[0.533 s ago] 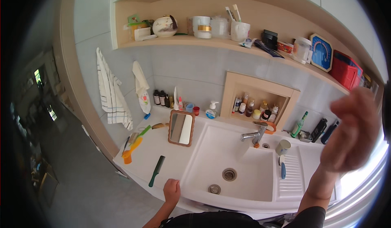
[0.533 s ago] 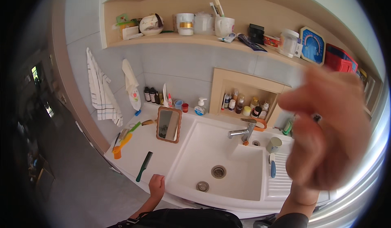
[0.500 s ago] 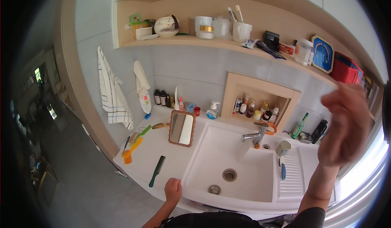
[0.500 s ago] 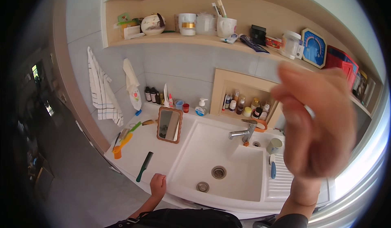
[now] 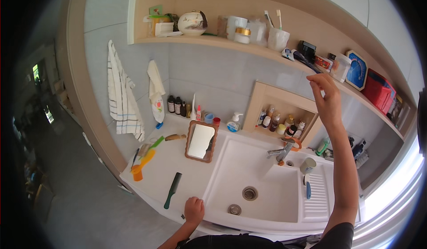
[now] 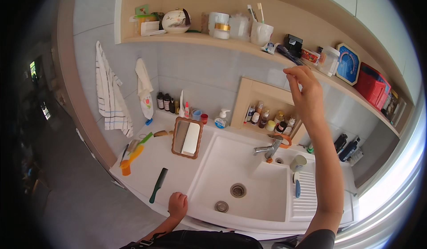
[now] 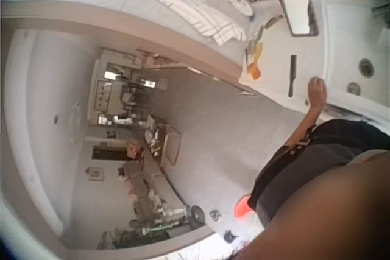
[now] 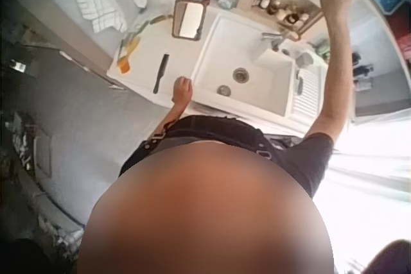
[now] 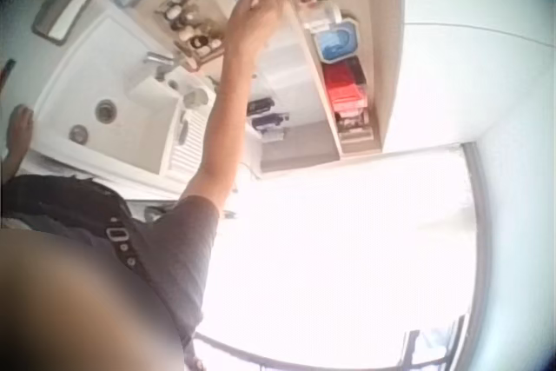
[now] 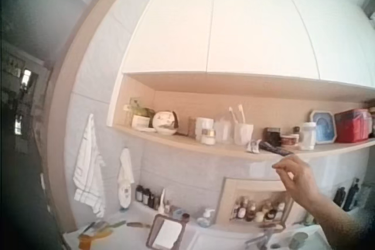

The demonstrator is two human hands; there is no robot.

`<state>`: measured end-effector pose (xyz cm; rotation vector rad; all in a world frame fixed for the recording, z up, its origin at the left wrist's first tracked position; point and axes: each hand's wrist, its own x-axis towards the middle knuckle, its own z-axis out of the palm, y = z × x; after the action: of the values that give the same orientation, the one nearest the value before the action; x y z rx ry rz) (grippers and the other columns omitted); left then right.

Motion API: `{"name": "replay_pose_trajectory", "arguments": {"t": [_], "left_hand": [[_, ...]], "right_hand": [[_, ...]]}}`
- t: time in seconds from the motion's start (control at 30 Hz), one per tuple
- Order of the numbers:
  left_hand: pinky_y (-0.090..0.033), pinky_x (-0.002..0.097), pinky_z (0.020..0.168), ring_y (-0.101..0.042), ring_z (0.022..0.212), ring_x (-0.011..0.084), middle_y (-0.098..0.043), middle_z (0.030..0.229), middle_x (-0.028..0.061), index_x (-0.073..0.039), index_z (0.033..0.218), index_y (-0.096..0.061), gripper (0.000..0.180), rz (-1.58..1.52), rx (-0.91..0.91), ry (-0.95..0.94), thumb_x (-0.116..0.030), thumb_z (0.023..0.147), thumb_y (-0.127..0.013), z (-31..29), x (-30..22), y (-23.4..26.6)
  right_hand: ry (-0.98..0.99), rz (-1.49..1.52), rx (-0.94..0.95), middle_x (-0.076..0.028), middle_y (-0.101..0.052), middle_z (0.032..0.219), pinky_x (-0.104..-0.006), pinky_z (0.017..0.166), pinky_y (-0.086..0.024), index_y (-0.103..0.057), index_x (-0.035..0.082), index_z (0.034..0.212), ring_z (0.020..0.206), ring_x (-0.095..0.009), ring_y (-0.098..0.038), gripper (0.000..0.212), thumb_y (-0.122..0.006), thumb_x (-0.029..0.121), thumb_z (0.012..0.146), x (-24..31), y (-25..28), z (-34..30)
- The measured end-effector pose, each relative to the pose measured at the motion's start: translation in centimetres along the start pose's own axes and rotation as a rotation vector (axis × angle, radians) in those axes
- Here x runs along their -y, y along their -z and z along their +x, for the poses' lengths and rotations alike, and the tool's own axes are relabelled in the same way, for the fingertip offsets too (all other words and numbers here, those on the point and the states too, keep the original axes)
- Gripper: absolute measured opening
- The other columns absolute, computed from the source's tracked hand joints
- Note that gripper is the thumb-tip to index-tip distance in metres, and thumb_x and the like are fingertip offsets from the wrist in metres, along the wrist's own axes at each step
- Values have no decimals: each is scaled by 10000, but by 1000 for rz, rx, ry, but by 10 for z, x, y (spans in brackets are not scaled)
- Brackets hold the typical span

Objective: The recorder is assembling small plastic and metal components, including a yellow cap, clear tube, and blue ring, at a sink counter.

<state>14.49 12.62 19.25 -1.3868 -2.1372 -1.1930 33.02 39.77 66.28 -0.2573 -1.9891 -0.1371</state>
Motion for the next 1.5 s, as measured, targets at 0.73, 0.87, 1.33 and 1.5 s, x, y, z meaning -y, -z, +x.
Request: {"name": "replay_pose_trajectory", "arguments": {"t": [0.73,0.87,1.33,1.5], "left_hand": [[-410,436,706,-535,804,308,-536,845,103,-65,813,-597,113,-34,95,41,-60,718,-658,3,-1,11],[-411,435,705,-535,799,309,-536,843,102,-67,810,-594,111,-47,91,38,-69,720,-659,0,3,7],[-411,431,683,-537,796,291,-541,839,82,-80,789,-595,107,-40,116,26,-102,715,-668,-1,8,5],[-416,426,678,-541,793,289,-544,835,79,-85,789,-600,106,-57,102,36,-108,715,-673,-2,7,1]], "right_hand": [[-146,-152,315,-159,-672,1060,-373,812,-504,-684,83,1069,925,-306,-652,300,-587,289,872,-27,-115,166],[-291,-182,329,-221,-651,1075,-336,795,-506,-527,-74,1256,918,-259,-653,687,-684,426,812,-29,-172,172],[-291,73,294,-201,-630,1076,-339,811,-496,-477,-92,1247,941,-258,-628,872,-725,551,711,14,-228,186],[-223,3,352,-220,-633,1109,-374,866,-493,-537,-74,1174,997,-325,-637,835,-692,595,699,39,-274,211]]}}
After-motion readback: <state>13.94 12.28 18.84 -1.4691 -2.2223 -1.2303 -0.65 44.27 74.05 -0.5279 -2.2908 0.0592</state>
